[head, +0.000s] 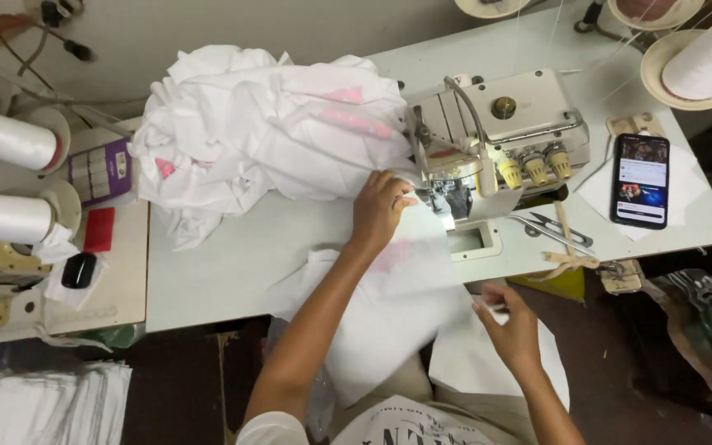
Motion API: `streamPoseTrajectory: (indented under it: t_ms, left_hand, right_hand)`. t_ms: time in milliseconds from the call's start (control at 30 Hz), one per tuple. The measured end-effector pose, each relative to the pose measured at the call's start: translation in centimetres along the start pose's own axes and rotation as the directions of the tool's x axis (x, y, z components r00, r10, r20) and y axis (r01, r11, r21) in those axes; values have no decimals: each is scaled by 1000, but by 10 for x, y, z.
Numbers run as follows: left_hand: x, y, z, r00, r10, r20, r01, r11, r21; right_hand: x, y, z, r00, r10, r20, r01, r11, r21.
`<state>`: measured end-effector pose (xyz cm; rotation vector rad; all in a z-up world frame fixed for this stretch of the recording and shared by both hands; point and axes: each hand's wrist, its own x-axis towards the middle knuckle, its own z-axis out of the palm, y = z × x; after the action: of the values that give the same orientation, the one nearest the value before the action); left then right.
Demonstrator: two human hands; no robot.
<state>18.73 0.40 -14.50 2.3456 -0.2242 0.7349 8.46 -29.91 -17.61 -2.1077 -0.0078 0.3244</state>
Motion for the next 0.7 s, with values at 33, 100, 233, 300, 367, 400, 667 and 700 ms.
streamPoseTrajectory:
  t_ms: [33, 100, 233, 300, 367, 400, 667, 700]
  left_hand:
    - [2, 3, -2, 1000, -1, 4, 1, 1000, 1]
    - [2, 14, -1, 993, -66, 101, 38, 968, 249]
    - [-33, 32, 9, 996, 75, 57, -91, 924, 373]
    - [-53, 46, 7, 990, 141, -27, -138, 985, 102]
    - [-56, 56, 10, 991, 133, -27, -127, 979, 157]
    - [-60, 62, 11, 992, 123, -38, -112, 970, 215]
    - [-45, 60, 37, 991, 63, -115, -45, 986, 158]
    - [-44, 55, 35, 991, 29, -130, -16, 995, 99]
  right_hand:
    - [11, -18, 5, 1000, 4, 2, -4, 1000, 2]
    - [32, -50, 11, 996, -85, -21, 85, 996, 2]
    - [75, -31, 48, 994, -54, 100, 27, 969, 247]
    - [79, -16, 66, 988, 33, 150, -102, 870, 482]
    - [74, -15, 58, 992, 69, 101, -112, 846, 521]
    - [69, -14, 53, 993, 100, 57, -115, 826, 552]
    - [61, -30, 14, 989, 100, -113, -33, 872, 488]
    - [53, -39, 15, 988, 97, -120, -26, 872, 489]
